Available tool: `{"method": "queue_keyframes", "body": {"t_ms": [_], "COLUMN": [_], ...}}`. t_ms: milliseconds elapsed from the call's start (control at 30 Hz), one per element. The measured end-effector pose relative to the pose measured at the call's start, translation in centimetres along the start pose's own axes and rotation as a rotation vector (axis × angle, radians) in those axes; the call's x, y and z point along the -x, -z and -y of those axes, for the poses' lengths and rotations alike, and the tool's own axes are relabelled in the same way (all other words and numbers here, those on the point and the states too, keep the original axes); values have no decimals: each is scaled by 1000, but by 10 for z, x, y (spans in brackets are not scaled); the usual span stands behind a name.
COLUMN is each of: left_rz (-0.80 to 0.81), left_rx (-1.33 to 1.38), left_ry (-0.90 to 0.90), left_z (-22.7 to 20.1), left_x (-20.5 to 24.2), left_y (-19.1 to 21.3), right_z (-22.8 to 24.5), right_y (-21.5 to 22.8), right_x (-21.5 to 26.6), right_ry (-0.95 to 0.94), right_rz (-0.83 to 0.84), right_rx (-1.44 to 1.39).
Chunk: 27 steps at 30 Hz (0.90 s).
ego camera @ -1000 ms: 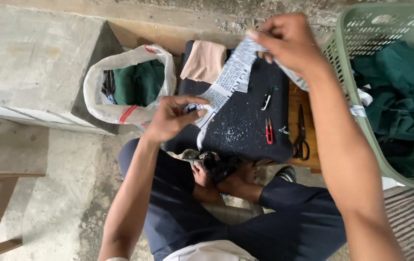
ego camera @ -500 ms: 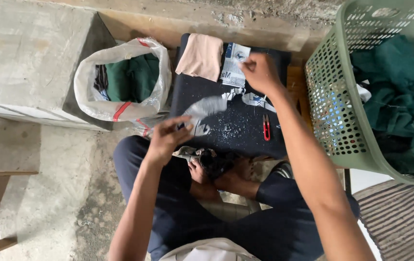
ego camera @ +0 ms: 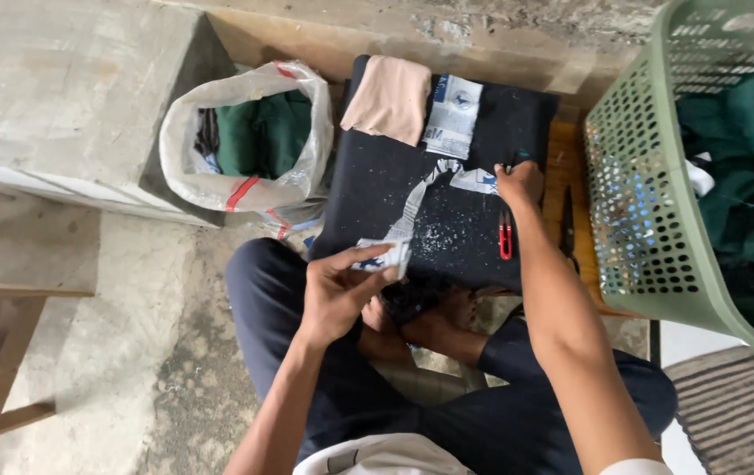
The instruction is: The person uses scissors to cut a piece of white and blue printed fabric into smaller strips. After cutting, they fold the fabric and place it on a black surface, then pick up another piece of fabric from a nearby basket and begin tearing it by hand.
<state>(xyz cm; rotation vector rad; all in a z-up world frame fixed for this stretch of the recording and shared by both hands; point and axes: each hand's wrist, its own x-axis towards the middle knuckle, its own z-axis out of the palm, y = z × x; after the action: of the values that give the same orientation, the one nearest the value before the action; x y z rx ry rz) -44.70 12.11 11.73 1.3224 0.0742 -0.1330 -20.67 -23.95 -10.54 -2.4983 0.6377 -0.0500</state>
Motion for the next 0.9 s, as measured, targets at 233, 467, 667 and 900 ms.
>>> {"method": "queue_keyframes", "body": {"t_ms": [233,467,667,900], "left_rz": [80,132,273,467], "left_rx": [59,105,94,-171], "left_ry": [-212,-298,-326,-221], "left_z": [-45,-43,-73,-100], "left_x": [1,-8,-13,-24], "left_y": [-28,-32,-36,-31], "right_z": [16,35,86,111], "right_y": [11,65,175,286], "right_x": [12,24,104,194], "right_ry": [-72,78,650,878], "right_rz": [32,-278,-47,673], "right_rx": [-67,-22,-565,-443]}}
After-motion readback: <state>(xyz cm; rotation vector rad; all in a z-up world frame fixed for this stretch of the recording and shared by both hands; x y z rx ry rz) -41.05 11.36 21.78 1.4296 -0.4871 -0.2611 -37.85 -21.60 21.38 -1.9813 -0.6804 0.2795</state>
